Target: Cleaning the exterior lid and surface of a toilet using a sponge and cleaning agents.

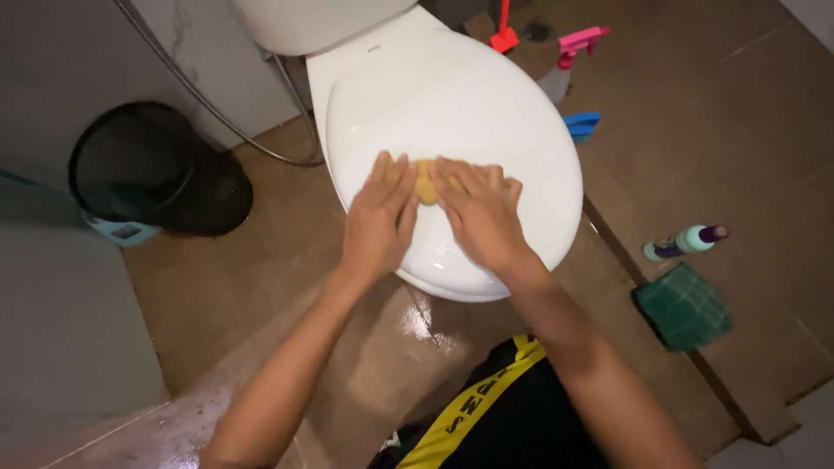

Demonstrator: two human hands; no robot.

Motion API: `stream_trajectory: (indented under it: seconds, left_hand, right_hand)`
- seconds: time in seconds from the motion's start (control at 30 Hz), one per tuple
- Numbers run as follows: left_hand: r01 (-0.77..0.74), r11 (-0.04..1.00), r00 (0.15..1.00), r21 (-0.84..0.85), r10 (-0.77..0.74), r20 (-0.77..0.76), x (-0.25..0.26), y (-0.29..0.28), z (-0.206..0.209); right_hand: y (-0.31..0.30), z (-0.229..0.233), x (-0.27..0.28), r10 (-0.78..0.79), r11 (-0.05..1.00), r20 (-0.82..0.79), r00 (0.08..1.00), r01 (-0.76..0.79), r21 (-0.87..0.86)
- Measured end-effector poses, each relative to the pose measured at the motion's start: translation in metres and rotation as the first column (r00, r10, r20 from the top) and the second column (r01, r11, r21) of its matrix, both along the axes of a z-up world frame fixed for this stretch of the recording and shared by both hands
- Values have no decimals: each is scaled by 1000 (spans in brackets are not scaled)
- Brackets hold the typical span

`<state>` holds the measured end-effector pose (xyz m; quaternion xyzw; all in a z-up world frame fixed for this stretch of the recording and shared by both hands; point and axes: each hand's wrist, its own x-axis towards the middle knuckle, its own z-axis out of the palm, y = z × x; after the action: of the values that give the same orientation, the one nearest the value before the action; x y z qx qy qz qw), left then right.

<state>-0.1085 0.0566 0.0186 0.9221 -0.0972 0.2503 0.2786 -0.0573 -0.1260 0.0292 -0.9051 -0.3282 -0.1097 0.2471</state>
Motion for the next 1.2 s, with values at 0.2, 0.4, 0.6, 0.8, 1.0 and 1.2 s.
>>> stream_trajectory:
  seconds: [0.2, 0.4, 0.6, 0.8, 1.0, 1.2]
  left_hand:
    - [34, 999, 999, -2, -34, -21, -32, -28, 10]
    - [128, 992, 990, 3, -127, -68, -16, -32, 7]
    - [169, 985, 981, 41, -164, -99, 65, -40, -7]
    - [285, 958, 952, -20, -285, -112, 109, -50, -6]
    - [287, 958, 957, -14, -287, -35, 77, -58, -8]
    - [320, 947, 947, 1, -320, -7, 49, -66, -7]
  right_hand:
    - [-32, 2, -38, -6, 1000, -27, 1000, 7, 14]
    - [-43, 3, -30, -44, 999, -42, 998, 44, -18]
    - [-57, -9, 35, -136, 989, 33, 990, 138, -53]
    - [-69, -6, 54, -185, 983, 8, 983, 185, 15]
    - [-79, -7, 22, -185, 982, -2, 983, 185, 25]
    - [-86, -9, -13, -249, 968, -50, 967, 250, 13]
